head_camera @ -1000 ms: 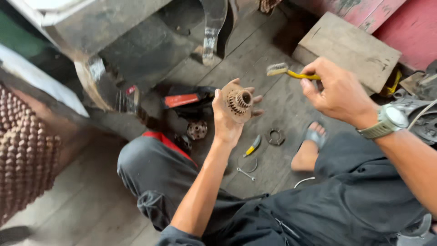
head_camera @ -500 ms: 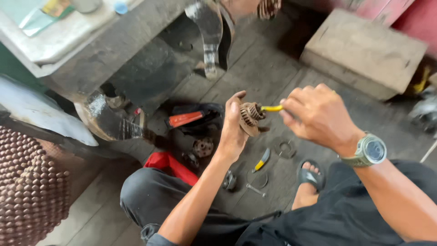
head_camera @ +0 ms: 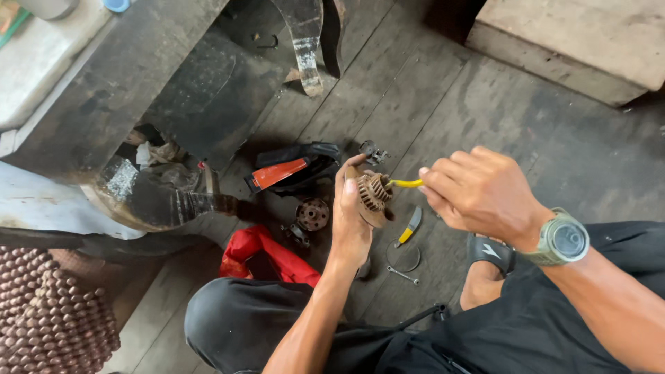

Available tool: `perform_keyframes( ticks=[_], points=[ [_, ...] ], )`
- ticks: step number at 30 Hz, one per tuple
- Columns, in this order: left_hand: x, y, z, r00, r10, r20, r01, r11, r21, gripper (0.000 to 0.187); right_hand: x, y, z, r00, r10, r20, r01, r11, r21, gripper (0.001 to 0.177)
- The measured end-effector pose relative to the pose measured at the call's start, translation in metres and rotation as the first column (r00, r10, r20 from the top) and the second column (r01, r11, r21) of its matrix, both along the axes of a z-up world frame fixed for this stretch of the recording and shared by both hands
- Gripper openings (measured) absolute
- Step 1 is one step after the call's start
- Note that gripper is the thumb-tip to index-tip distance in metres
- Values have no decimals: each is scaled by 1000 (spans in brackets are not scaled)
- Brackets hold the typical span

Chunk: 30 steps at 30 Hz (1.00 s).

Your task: The person scrapes rust and debris from a clutch gear assembly using a utility knife and a wire brush. They then clean the interior of a clutch housing with the wire brush and handle various metal clutch plates.

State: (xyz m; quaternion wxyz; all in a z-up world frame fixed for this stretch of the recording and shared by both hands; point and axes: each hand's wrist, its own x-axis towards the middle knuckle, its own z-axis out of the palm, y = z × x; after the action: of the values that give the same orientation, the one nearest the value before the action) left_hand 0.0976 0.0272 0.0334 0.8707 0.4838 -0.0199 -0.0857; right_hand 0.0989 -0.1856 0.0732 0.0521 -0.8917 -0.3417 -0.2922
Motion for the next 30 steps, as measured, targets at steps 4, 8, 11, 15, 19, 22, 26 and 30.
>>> perform_keyframes(
  ticks=[4, 8, 11, 15, 19, 22, 26, 30],
  points=[
    [4, 3, -15, 1000, -22, 22, 20, 994, 110, 74, 5, 15, -5, 999, 54, -4, -54, 998, 38, 23],
    [7, 6, -23, 999, 32, -22, -31, 999, 32, 72, 8, 14, 3, 998, 53, -14, -52, 996, 73, 25],
    [5, 4, -23, 999, 49, -24, -48, 998, 46, 72, 11, 14, -8, 997, 78, -11, -78, 995, 57, 24],
    [4, 5, -7, 995, 98, -34, -96, 994, 44, 70, 11, 11, 2, 998, 60, 18, -61, 996, 58, 23],
    [-1, 4, -14, 995, 92, -41, -89, 994, 70, 66, 9, 15, -8, 993, 121, -19, -119, 991, 62, 23],
    [0, 6, -10, 993, 116, -29, -115, 993, 40, 67, 8, 11, -5, 998, 58, 13, -59, 996, 62, 24],
    [2, 10, -17, 996, 89, -21, -87, 993, 76, 70, 6, 16, -2, 993, 115, -11, -113, 991, 74, 20],
    [1, 9, -12, 997, 74, -28, -73, 997, 35, 75, 5, 17, -6, 992, 124, -11, -122, 989, 80, 24]
  ],
)
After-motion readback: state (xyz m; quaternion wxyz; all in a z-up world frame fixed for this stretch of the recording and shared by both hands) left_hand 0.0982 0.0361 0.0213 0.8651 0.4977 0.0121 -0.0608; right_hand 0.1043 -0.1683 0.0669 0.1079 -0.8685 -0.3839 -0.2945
